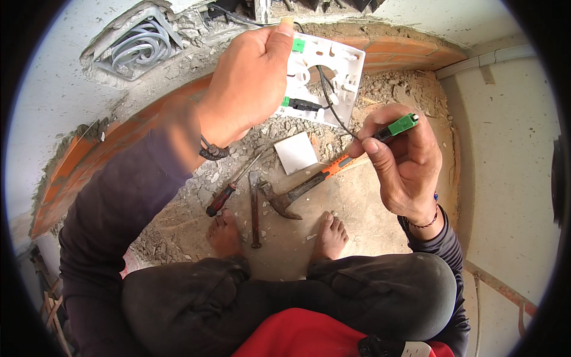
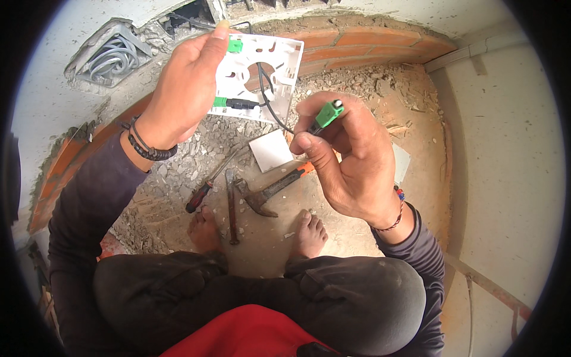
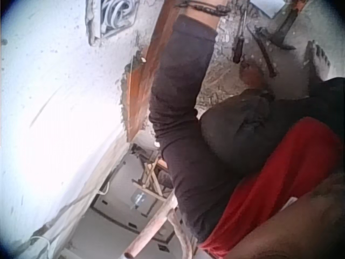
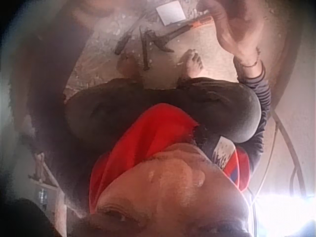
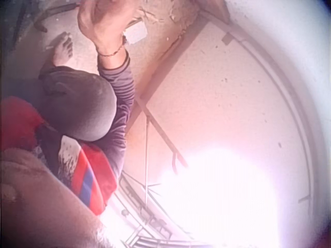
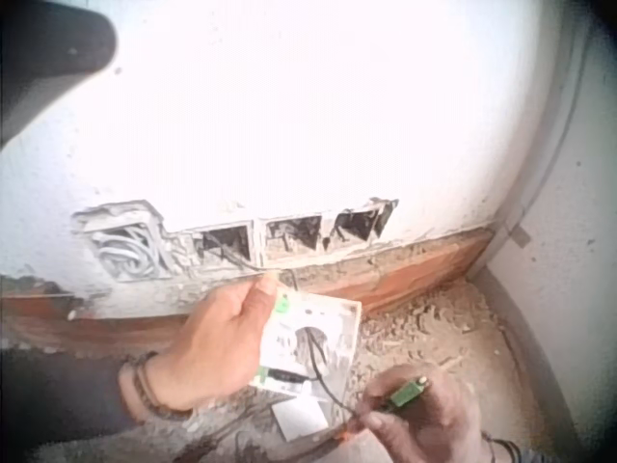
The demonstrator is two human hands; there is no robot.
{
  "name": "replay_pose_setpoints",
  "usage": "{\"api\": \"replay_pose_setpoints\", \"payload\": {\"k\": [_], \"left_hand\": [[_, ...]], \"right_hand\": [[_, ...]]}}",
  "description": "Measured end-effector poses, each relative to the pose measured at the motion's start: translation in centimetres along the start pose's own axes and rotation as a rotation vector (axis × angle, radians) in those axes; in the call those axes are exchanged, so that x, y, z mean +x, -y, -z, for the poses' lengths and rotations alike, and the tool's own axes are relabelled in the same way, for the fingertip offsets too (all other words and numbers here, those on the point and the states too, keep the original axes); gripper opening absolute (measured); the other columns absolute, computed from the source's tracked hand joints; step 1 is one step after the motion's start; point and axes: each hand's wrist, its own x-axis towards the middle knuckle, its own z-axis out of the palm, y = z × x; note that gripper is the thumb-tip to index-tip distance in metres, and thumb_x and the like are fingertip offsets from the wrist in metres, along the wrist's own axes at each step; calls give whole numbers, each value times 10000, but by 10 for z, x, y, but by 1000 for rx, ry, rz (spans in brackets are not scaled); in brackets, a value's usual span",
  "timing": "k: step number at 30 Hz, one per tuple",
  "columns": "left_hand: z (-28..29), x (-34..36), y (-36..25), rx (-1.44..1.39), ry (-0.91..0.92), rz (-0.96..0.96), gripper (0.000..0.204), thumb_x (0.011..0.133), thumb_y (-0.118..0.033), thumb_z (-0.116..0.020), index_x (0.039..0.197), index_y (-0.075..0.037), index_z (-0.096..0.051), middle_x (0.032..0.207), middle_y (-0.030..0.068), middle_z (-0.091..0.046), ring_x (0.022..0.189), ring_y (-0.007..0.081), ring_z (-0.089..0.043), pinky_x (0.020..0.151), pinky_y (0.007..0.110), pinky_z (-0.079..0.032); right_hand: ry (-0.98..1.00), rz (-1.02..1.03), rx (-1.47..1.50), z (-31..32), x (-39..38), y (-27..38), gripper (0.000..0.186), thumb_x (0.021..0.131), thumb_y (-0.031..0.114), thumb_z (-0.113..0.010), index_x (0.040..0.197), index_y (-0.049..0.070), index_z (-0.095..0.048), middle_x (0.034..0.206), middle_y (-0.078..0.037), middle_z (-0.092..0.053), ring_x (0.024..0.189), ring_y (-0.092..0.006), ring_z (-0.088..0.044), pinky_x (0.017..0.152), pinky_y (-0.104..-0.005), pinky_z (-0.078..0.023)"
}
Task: The person connects electrical wires to a socket plate and then uses a screwdriver to secure the plate into a wall box on an unfinished brick wall.
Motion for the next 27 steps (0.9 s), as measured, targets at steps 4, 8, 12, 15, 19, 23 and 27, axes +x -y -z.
{"api": "replay_pose_setpoints", "payload": {"k": [4, 8, 12, 15, 19, 23, 27], "left_hand": [[-2, 1, 0, -49, -12, 35, 511, 1087, -379, -417, 815, 22, -580, 605, 37, -515, 557, 134, -473, 550, 341, -422], [-2, -3, -2, -75, 2, 70, 462, 1102, -377, -369, 1130, 44, -559, 1005, 83, -612, 889, 126, -589, 788, 300, -503], [-3, -4, 3, -122, -73, 0, 436, 1057, -358, -521, 1219, 46, -536, 935, 62, -637, 834, 120, -591, 728, 291, -517], [-5, -13, -16, -61, 100, 28, 369, 987, -179, -663, 1261, 30, -533, 1177, 102, -644, 1059, 144, -641, 921, 310, -538], [-2, -17, -28, -368, 298, 140, 417, 891, -52, -751, 1251, 20, -554, 1153, 96, -675, 1053, 155, -659, 937, 316, -539], [-7, -18, -24, -248, 169, 87, 382, 886, -3, -737, 1228, 13, -566, 1151, 97, -685, 1045, 160, -668, 937, 312, -542], [-6, -13, -13, -223, 97, 42, 370, 876, 32, -735, 1207, 12, -571, 1150, 101, -686, 1038, 156, -672, 917, 305, -551]], "right_hand": [[-78, -33, 97, 2, 3, -2, 291, 963, -15, -615, 1228, -4, -496, 946, -88, -607, 823, -151, -664, 766, -288, -580], [-83, -68, 175, 4, 8, -3, 342, 931, -42, -642, 1238, -7, -496, 971, -85, -589, 861, -151, -652, 805, -315, -588], [-56, -48, 257, 5, 10, -6, 375, 912, -45, -666, 1247, -15, -500, 976, -69, -560, 948, -147, -618, 839, -316, -559], [-46, -42, 205, 7, 9, -6, 383, 904, -53, -671, 1247, -21, -503, 979, -60, -545, 968, -150, -583, 861, -319, -521], [-42, 67, 182, 4, 7, -10, 384, 897, -78, -658, 1245, -21, -505, 984, -68, -554, 950, -158, -586, 867, -321, -499], [-1, 158, 40, 7, 6, -12, 375, 888, -118, -625, 1235, -21, -520, 1023, -86, -581, 960, -165, -609, 855, -308, -509], [8, 156, -89, 6, 6, -16, 362, 859, -161, -597, 1195, -26, -573, 1056, -98, -606, 952, -157, -627, 807, -285, -526]]}}
